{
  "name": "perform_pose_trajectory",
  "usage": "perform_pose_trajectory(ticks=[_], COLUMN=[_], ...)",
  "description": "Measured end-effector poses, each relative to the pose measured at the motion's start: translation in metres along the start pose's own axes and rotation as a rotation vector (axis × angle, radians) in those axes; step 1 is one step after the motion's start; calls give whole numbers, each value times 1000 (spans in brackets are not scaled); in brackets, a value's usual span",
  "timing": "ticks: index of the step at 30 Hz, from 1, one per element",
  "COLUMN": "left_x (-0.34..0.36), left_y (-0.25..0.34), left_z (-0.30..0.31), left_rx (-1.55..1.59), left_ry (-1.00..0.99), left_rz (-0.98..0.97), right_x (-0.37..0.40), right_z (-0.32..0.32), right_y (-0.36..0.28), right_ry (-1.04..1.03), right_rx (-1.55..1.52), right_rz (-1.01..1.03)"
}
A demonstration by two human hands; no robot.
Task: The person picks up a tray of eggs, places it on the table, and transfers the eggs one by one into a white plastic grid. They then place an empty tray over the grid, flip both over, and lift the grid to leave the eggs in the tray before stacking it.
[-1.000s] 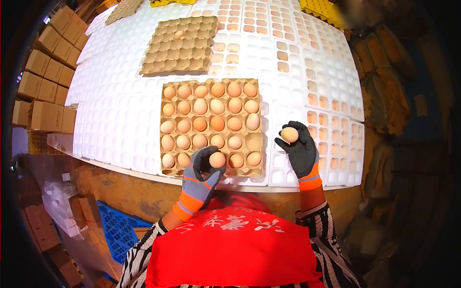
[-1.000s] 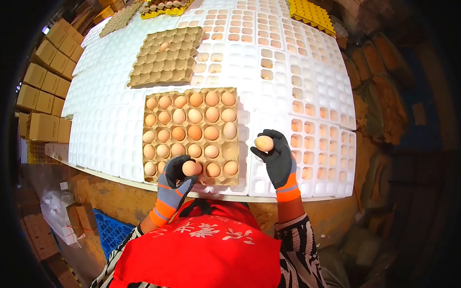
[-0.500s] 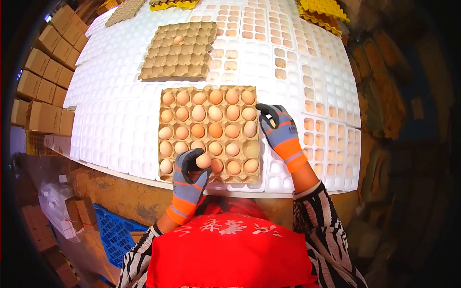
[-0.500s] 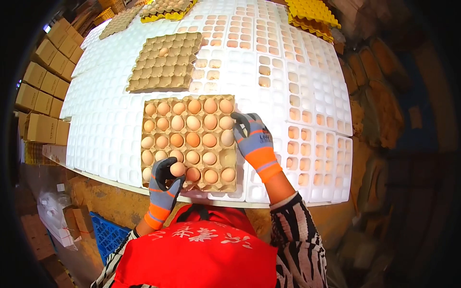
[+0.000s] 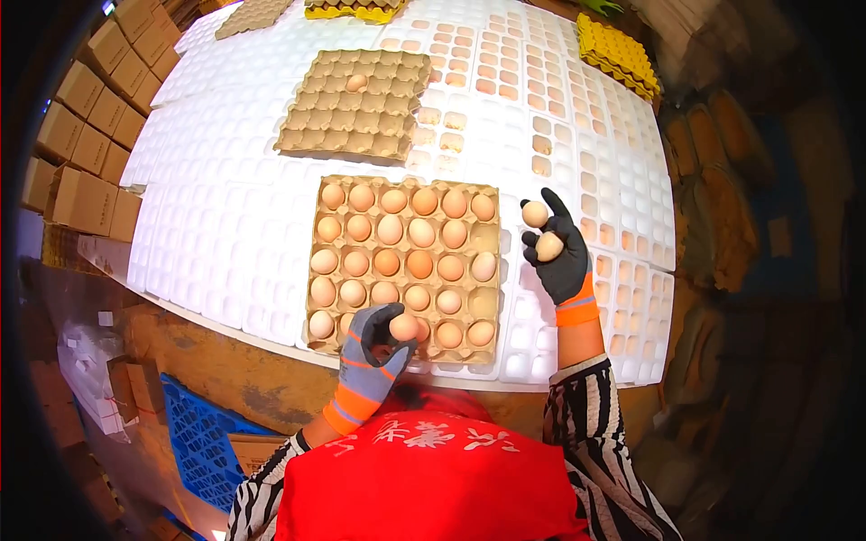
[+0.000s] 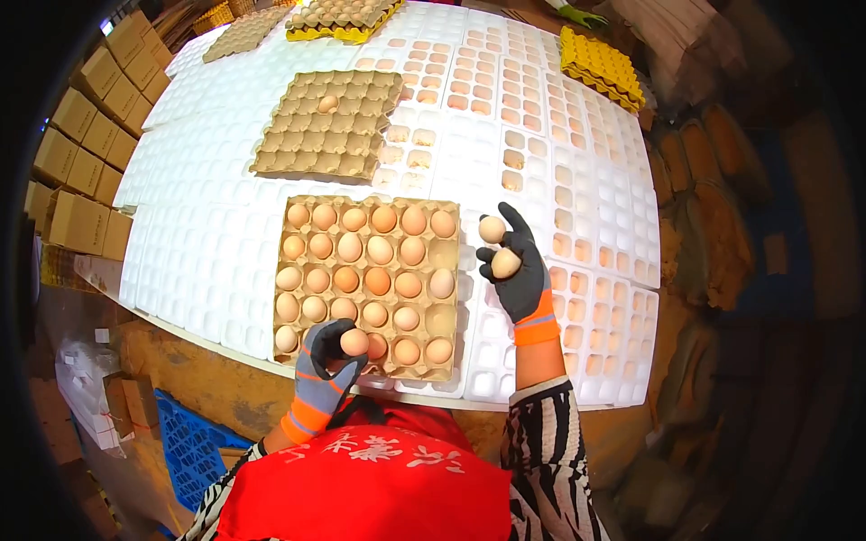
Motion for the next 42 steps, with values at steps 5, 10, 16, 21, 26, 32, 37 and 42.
perform_pose_trajectory(ticks=[5, 10, 16, 21, 26, 32, 37, 42], left_x=[-10, -23, -45, -75, -140, -142, -189, -180], left_y=[8, 62, 56, 74, 60, 75, 57, 98], left_z=[-20, -62, -109, -87, -128, -114, -48, -106], left_rx=[-47, -389, -819, -807, -1394, -995, 116, -1041], left_ry=[-49, -57, -35, 36, -306, -370, -440, -205], left_rz=[-11, -372, -432, -550, -362, -289, -220, -512], right_x=[-45, -57, -35, 18, 90, 132, 145, 150], right_z=[-72, -97, -76, 11, 42, 58, 56, 51], right_y=[-19, 19, -20, -25, -32, -19, -7, 5], right_ry=[-575, -748, -404, 47, 155, 209, 236, 227], right_rx=[1422, 2211, 1664, 445, 363, 327, 202, 237], right_rz=[462, 57, 270, 84, 97, 68, 42, -29])
Point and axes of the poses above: each hand's wrist, its own x-axis away from the middle knuckle, its own z-axis out of the back of the hand, y = z × x, the point moved 10 cm from there along -x, towards the middle knuckle, and after that the axes turned 12 degrees about z, right-handed, at the moved point
